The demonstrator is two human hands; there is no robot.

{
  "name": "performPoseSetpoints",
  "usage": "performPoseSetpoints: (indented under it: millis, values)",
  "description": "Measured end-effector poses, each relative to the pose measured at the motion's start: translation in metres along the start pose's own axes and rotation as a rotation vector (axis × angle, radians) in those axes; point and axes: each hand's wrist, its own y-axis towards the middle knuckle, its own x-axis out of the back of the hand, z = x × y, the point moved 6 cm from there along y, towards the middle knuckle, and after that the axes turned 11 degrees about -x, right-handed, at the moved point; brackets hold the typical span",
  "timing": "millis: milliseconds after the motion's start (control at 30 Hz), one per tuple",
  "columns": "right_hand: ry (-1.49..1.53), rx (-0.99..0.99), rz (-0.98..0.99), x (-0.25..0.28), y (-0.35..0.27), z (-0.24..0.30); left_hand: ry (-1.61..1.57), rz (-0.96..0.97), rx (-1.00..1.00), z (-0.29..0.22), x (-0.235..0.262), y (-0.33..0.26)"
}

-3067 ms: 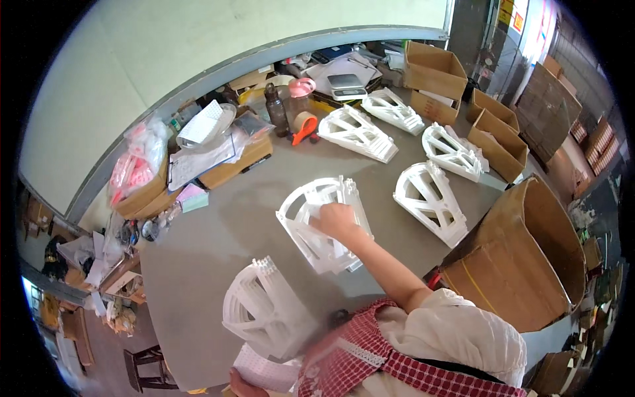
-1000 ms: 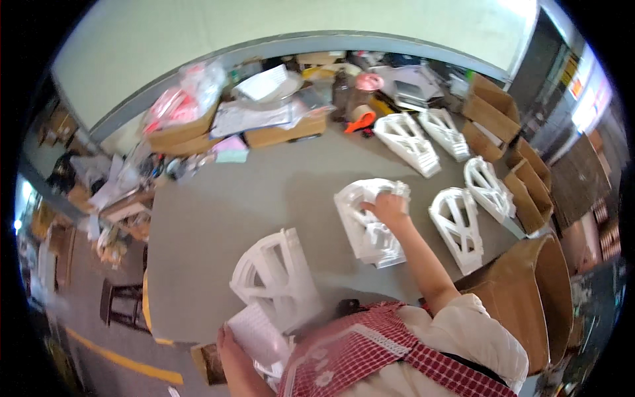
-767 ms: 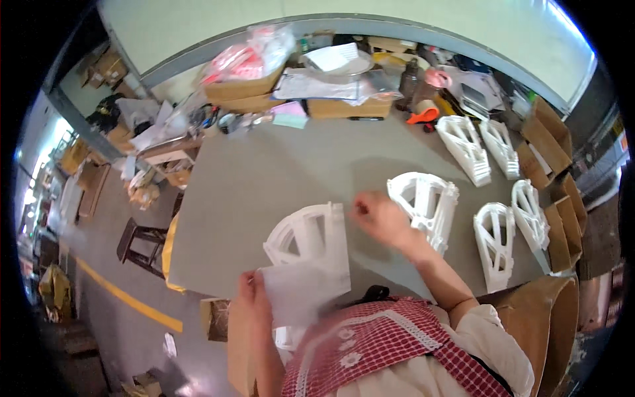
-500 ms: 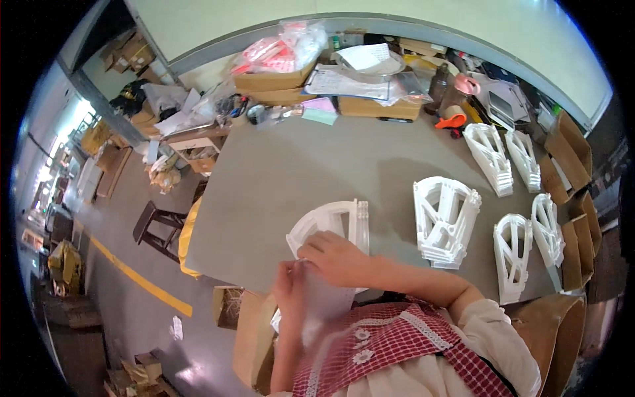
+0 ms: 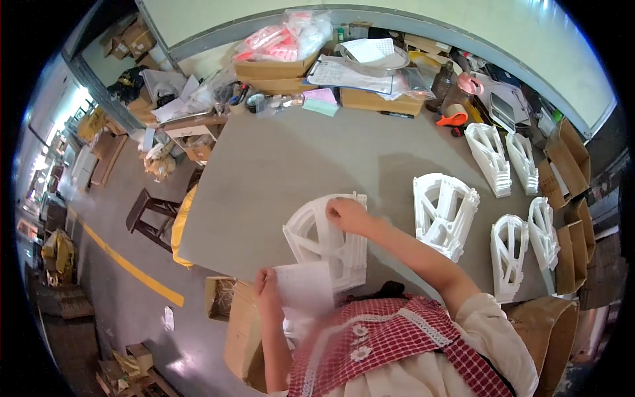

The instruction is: The person organizes white plastic parts on a table and places them into a cardboard box.

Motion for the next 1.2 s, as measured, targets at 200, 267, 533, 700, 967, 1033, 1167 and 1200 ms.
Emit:
performPoseSetpoints:
  millis: [200,267,533,700,967,1033,1167,1200]
  values:
    - [-0.128,-0.049,0.152,-0.028,0.001,0.014,0.015,-0.026,-0.012,0.0,0.017,-0.004]
    - [-0.233,-0.065,0.078,-0.017,0.005,0.012,-0.052,-0.066,-0.008,0.003,0.021,-0.004]
    - [-0.284,-0.198,0.172,-0.03,-0.016,0.019,-0.166,-0.205,0.041,0.017,0.035,0.006]
    - [-0.064,-0.242,-0.043,0.002,-0.02,0.018,-0.175,-0.059,-0.148,0.029,0.059,0.019]
    - [-0.12,-0.737,-0.302,0.172,-0.088,-0.119,-0.157,-0.202,-0.075,0.012,0.059,0.019]
    - [-0.301,-0.813,-0.389,0.193,-0.122,-0.172,-0.168,-0.172,-0.05,0.012,0.053,0.02]
    - [-0.608,-0.825,-0.471,0.203,-0.15,-0.18,-0.164,-0.055,-0.063,0.019,0.046,0.026]
    - [-0.703,-0.839,-0.413,0.2,-0.146,-0.166,-0.155,-0.053,-0.057,0.018,0.042,0.028]
